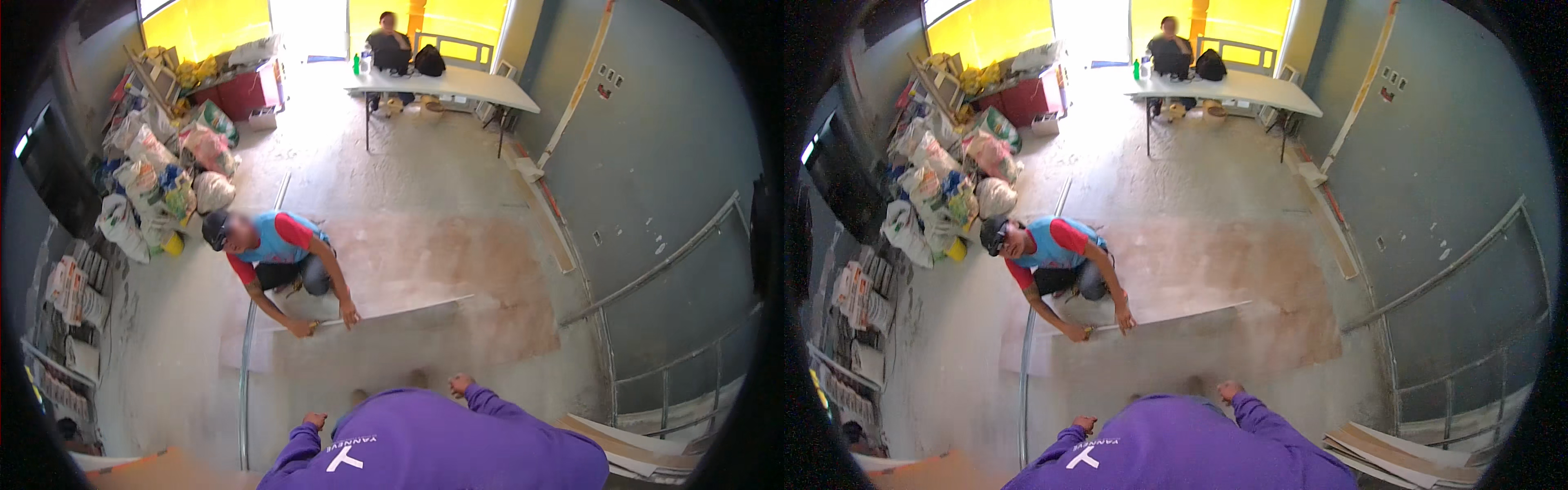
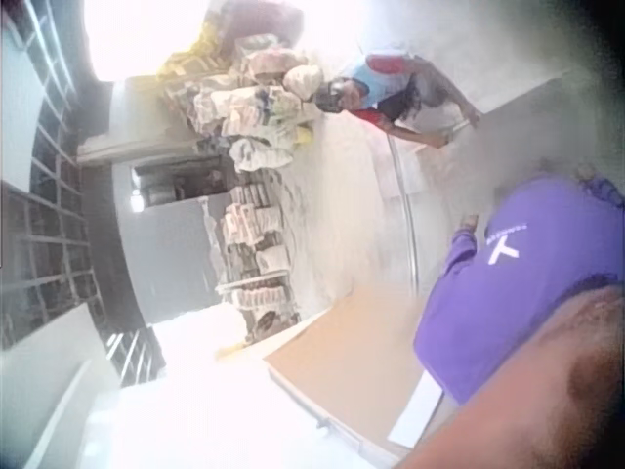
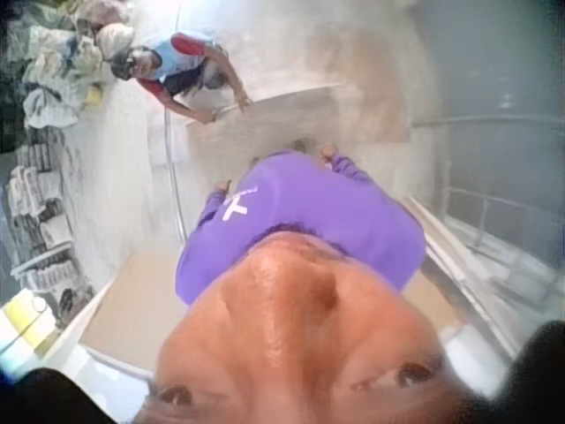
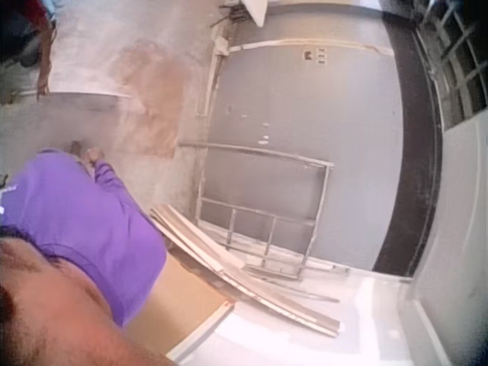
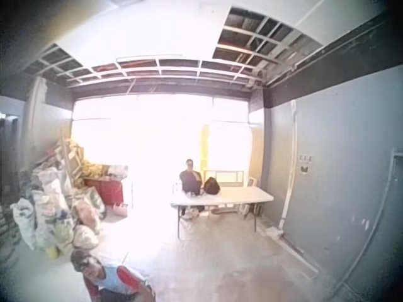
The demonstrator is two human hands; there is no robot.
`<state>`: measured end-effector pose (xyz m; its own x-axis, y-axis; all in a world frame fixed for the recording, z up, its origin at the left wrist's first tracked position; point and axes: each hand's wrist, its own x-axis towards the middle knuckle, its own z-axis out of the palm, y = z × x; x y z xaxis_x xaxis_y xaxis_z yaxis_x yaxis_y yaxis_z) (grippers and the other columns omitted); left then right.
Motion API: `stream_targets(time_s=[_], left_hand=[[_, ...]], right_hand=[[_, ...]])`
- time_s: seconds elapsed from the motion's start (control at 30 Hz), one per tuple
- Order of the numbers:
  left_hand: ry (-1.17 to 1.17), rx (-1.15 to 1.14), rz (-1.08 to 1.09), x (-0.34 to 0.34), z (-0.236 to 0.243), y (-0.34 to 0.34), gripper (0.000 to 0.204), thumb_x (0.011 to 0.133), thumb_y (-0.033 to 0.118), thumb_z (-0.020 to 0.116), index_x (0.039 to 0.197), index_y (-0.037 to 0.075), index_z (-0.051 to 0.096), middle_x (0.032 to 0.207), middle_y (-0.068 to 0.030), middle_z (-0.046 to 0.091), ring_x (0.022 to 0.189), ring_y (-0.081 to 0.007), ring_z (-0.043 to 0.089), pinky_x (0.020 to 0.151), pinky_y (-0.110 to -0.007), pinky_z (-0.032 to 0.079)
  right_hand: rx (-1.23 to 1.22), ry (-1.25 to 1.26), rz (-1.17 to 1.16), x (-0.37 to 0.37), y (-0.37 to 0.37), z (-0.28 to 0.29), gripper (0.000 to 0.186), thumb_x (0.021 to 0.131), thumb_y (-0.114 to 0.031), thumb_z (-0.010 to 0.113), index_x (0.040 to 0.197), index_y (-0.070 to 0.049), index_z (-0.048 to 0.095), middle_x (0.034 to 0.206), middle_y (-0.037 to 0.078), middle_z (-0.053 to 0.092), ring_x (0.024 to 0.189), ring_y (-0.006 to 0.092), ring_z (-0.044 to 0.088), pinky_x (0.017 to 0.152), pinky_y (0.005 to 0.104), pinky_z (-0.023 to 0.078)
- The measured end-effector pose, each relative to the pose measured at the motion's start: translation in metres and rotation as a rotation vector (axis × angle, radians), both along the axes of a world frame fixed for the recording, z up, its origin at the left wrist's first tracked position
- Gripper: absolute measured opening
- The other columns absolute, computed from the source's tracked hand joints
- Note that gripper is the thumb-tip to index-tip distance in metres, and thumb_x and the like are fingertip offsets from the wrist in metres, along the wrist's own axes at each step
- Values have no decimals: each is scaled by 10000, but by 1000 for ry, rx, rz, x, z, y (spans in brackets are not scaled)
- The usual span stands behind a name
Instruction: Measure and score a piece of drywall or board using a measuring tape and utility knife.
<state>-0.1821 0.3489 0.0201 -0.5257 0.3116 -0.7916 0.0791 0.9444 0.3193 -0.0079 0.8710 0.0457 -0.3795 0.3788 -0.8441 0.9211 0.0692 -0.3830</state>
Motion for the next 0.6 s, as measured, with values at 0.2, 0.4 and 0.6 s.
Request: stream_targets(time_s=[0.2,0.4,0.6], left_hand=[[-12,-198,62,73,-27,-7,489,853,456,548,1036,28,696,1095,-211,659,1036,-337,638,894,-392,499],[24,-57,222,78,-33,12,488,829,458,573,1031,32,701,1105,-213,654,1038,-334,638,894,-394,500],[46,-3,368,69,-24,17,497,791,456,614,1049,40,699,1087,-210,660,1043,-343,633,897,-413,495]], right_hand=[[5,-68,-103,-31,29,43,266,877,-257,590,1041,-48,601,909,88,662,750,228,667,650,398,568],[47,-59,87,-62,20,23,285,871,-287,592,1050,-67,619,891,70,673,771,220,675,666,385,571],[94,120,424,-117,-2,28,387,839,-358,593,1025,-28,676,841,139,703,681,247,679,669,379,545]])
